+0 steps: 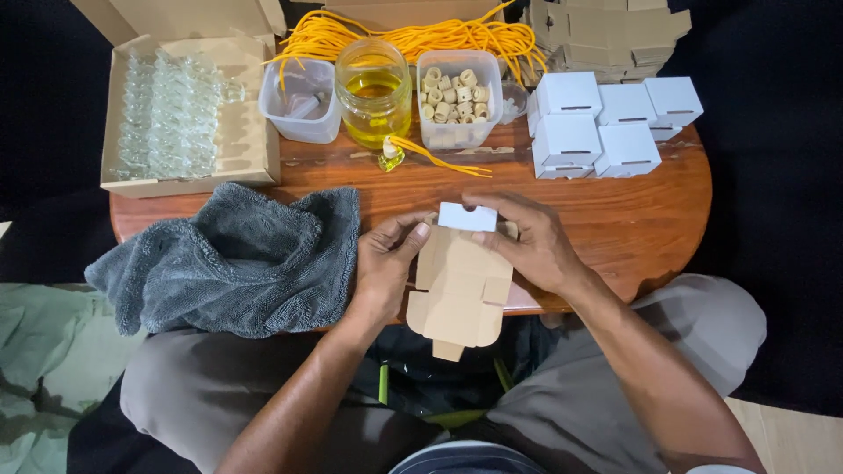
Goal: Assembling perfume bottle accessories by threading cords through wooden beads and folding small cardboard packaging.
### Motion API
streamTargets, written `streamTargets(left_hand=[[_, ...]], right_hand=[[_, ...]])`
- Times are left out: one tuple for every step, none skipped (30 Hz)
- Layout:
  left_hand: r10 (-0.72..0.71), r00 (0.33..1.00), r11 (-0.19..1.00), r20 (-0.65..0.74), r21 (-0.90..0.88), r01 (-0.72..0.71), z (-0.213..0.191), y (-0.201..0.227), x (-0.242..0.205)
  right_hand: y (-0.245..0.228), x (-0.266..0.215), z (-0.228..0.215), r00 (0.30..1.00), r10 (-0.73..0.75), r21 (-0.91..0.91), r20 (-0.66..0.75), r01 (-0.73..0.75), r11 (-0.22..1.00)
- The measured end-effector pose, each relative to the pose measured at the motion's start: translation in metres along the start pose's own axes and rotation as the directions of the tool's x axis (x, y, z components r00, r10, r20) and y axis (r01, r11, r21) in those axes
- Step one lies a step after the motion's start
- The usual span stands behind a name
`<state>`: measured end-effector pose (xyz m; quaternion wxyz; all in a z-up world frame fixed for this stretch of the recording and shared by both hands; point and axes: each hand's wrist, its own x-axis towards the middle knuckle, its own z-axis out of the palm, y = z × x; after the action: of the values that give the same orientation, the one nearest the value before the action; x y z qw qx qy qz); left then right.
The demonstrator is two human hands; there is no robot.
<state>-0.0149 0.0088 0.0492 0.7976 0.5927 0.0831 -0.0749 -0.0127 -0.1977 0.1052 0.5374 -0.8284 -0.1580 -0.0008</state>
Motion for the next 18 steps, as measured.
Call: streamTargets(left_hand=[[0.000, 1.000, 1.000, 0.000, 0.000, 0.000, 0.001, -0.002, 0.001], [-0.004, 1.000, 1.000, 0.011, 0.002, 0.004, 0.002, -0.004, 0.001], [-0.007, 1.000, 1.000, 0.023, 0.004, 0.007, 0.003, -0.007, 0.001], [-0.008, 1.000, 1.000, 0.023, 0.004, 0.008, 0.003, -0.008, 0.001], [-0.024, 0.999, 1.000, 0.021, 0.013, 0.024, 0.002, -0.009, 0.001], [-0.039, 0.999, 0.999, 0.019, 0.021, 0.039, 0.002, -0.010, 0.001], [-0.040, 0.999, 0.999, 0.019, 0.022, 0.039, 0.001, -0.011, 0.002], [-0.042, 0.999, 0.999, 0.017, 0.034, 0.041, 0.000, -0.013, 0.003], [-0.044, 0.999, 0.998, 0.015, 0.046, 0.043, -0.001, -0.014, 0.004], [-0.045, 0.999, 0.998, 0.015, 0.046, 0.044, -0.001, -0.014, 0.005], [-0.036, 0.999, 0.998, 0.005, 0.047, 0.036, -0.002, -0.013, 0.005], [-0.028, 1.000, 0.998, -0.008, 0.047, 0.028, -0.002, -0.012, 0.006], [-0.030, 1.000, 0.998, -0.009, 0.047, 0.030, -0.002, -0.007, 0.004], [-0.039, 0.999, 0.998, 0.000, 0.047, 0.039, -0.002, -0.002, 0.003], [-0.049, 0.999, 0.998, 0.008, 0.047, 0.049, -0.002, 0.004, 0.001], [-0.049, 0.999, 0.998, 0.006, 0.046, 0.049, 0.000, 0.011, -0.002], [-0.055, 0.998, 0.997, 0.012, 0.058, 0.054, 0.002, 0.019, -0.004], [-0.062, 0.998, 0.996, 0.017, 0.071, 0.060, 0.004, 0.026, -0.007]], right_hand=[[0.006, 0.000, 0.000, 1.000, 0.000, 0.000, 0.000, 0.000, 1.000], [0.011, -0.001, 0.001, 1.000, -0.021, -0.002, -0.012, 0.021, 1.000], [0.017, -0.001, 0.001, 0.999, -0.042, -0.005, -0.024, 0.042, 0.999], [0.017, -0.002, 0.002, 0.999, -0.040, -0.004, -0.025, 0.040, 0.999], [0.018, -0.002, 0.003, 0.998, -0.046, -0.010, -0.031, 0.046, 0.999], [0.018, -0.003, 0.004, 0.998, -0.052, -0.016, -0.036, 0.052, 0.999], [0.018, -0.003, 0.005, 0.998, -0.052, -0.016, -0.036, 0.051, 0.999], [0.018, -0.003, 0.006, 0.997, -0.071, -0.013, -0.025, 0.071, 0.997], [0.018, -0.004, 0.008, 0.996, -0.091, -0.009, -0.013, 0.090, 0.996], [0.015, -0.003, 0.007, 0.996, -0.089, -0.009, -0.014, 0.089, 0.996], [0.012, -0.002, 0.007, 0.993, -0.122, -0.012, 0.002, 0.122, 0.992], [0.008, -0.001, 0.007, 0.988, -0.154, -0.014, 0.020, 0.155, 0.988], [0.011, -0.002, 0.006, 0.988, -0.153, -0.013, 0.021, 0.153, 0.988], [0.014, -0.003, 0.006, 0.983, -0.176, -0.028, 0.042, 0.177, 0.984], [0.016, -0.003, 0.006, 0.978, -0.199, -0.041, 0.062, 0.202, 0.979], [0.015, -0.002, 0.003, 0.978, -0.199, -0.040, 0.064, 0.202, 0.979], [0.013, -0.002, -0.001, 0.973, -0.205, -0.077, 0.106, 0.213, 0.974], [0.012, -0.002, -0.003, 0.967, -0.207, -0.111, 0.149, 0.225, 0.968]])
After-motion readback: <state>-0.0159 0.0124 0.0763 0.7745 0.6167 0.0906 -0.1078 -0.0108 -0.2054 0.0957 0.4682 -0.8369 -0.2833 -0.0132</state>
